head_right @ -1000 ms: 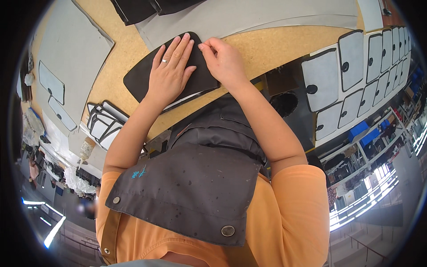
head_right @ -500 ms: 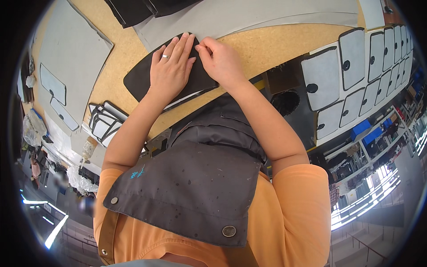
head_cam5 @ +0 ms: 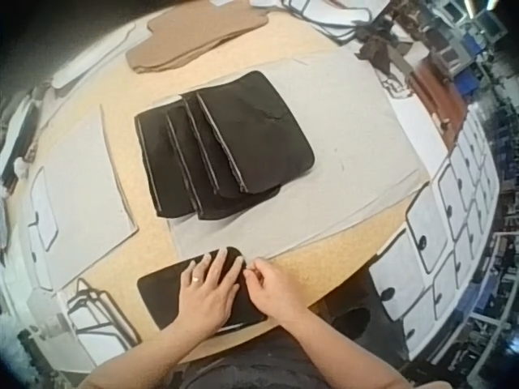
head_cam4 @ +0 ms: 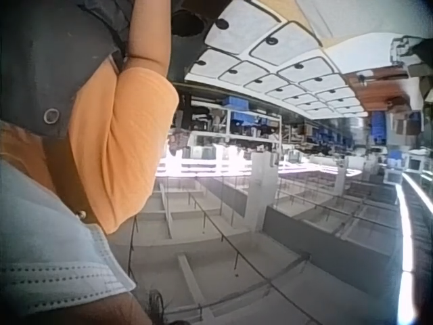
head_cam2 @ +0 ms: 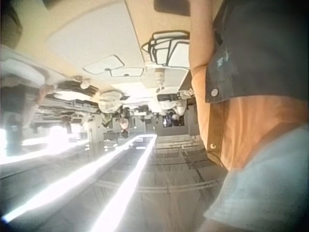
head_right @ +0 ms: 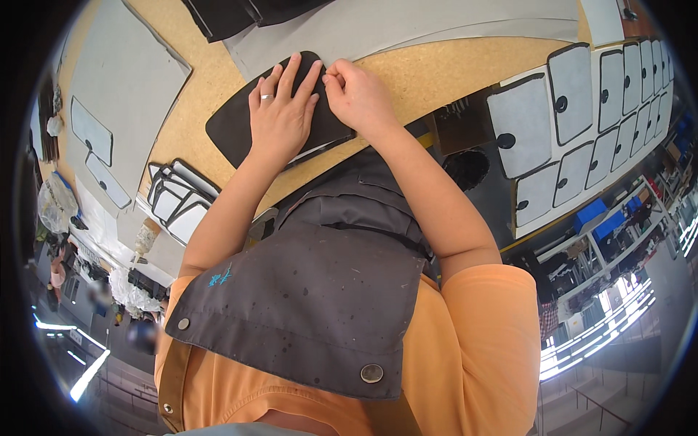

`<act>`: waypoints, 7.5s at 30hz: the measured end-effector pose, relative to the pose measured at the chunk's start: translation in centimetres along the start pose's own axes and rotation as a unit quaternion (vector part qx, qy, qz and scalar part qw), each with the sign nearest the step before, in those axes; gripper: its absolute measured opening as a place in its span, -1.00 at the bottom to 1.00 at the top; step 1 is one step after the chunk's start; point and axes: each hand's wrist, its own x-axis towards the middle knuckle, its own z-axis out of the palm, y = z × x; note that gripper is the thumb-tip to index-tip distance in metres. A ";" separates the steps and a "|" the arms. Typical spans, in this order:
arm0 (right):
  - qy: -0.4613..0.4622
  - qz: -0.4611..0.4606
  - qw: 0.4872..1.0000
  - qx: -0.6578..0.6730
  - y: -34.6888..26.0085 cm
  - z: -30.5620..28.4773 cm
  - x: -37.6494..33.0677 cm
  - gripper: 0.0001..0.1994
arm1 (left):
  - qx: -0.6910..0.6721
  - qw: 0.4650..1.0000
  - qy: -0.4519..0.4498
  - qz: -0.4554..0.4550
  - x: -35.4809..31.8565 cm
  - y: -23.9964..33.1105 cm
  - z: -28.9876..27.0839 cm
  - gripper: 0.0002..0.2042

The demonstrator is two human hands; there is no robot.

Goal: The person is aligning and joining leather panels to assemble components for wallets or small leather goods.

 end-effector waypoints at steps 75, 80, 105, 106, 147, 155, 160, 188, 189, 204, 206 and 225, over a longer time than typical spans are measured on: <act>-0.053 0.172 0.983 0.027 -2.1 -1.5 0.6 -0.90 | -0.272 0.939 -0.039 -0.208 -13.4 -6.8 -1.8 -0.42; -0.057 0.147 0.987 -0.033 -2.0 -1.8 0.8 -0.89 | -0.262 0.937 -0.002 -0.232 -15.5 -8.4 -1.5 -0.47; -0.087 -0.498 0.815 -0.284 -14.9 1.1 1.3 -0.90 | -0.729 0.468 0.318 -0.385 -10.2 -7.2 -9.9 -0.61; -0.092 -0.529 0.782 -0.317 -15.0 1.3 1.2 -0.90 | -0.635 0.578 0.357 -0.368 -10.7 -8.6 -9.3 -0.56; -0.541 -0.063 0.770 -0.332 -11.5 4.0 3.5 -0.71 | -0.654 0.672 -0.025 -0.345 -16.8 -6.4 -2.6 -0.64; -0.479 -0.101 0.797 -0.354 -7.0 6.1 1.4 -0.71 | -0.499 0.740 0.051 -0.448 -16.7 -5.7 0.9 -0.78; -0.436 -0.100 0.825 -0.347 -5.9 6.1 0.6 -0.63 | -0.461 0.774 0.131 -0.413 -17.5 -5.2 3.1 -0.79; -0.369 -0.163 0.828 -0.390 -5.3 6.4 0.2 -0.65 | -0.324 0.860 0.229 -0.322 -17.1 -4.5 3.4 -0.73; -0.363 -0.163 0.832 -0.388 -5.2 6.5 0.2 -0.65 | -0.325 0.860 0.228 -0.322 -17.1 -4.5 3.3 -0.73; -0.396 -0.126 0.798 -0.437 -6.3 6.7 0.4 -0.64 | -0.146 0.931 0.142 -0.303 -16.6 -4.4 1.3 -0.69; -0.394 -0.125 0.800 -0.436 -6.1 6.7 0.4 -0.64 | -0.085 0.954 0.061 -0.282 -16.4 -4.5 0.3 -0.66; -0.338 -0.134 0.853 -0.374 -4.0 6.4 0.3 -0.64 | -0.018 0.988 -0.011 -0.154 -16.6 -4.1 0.2 -0.59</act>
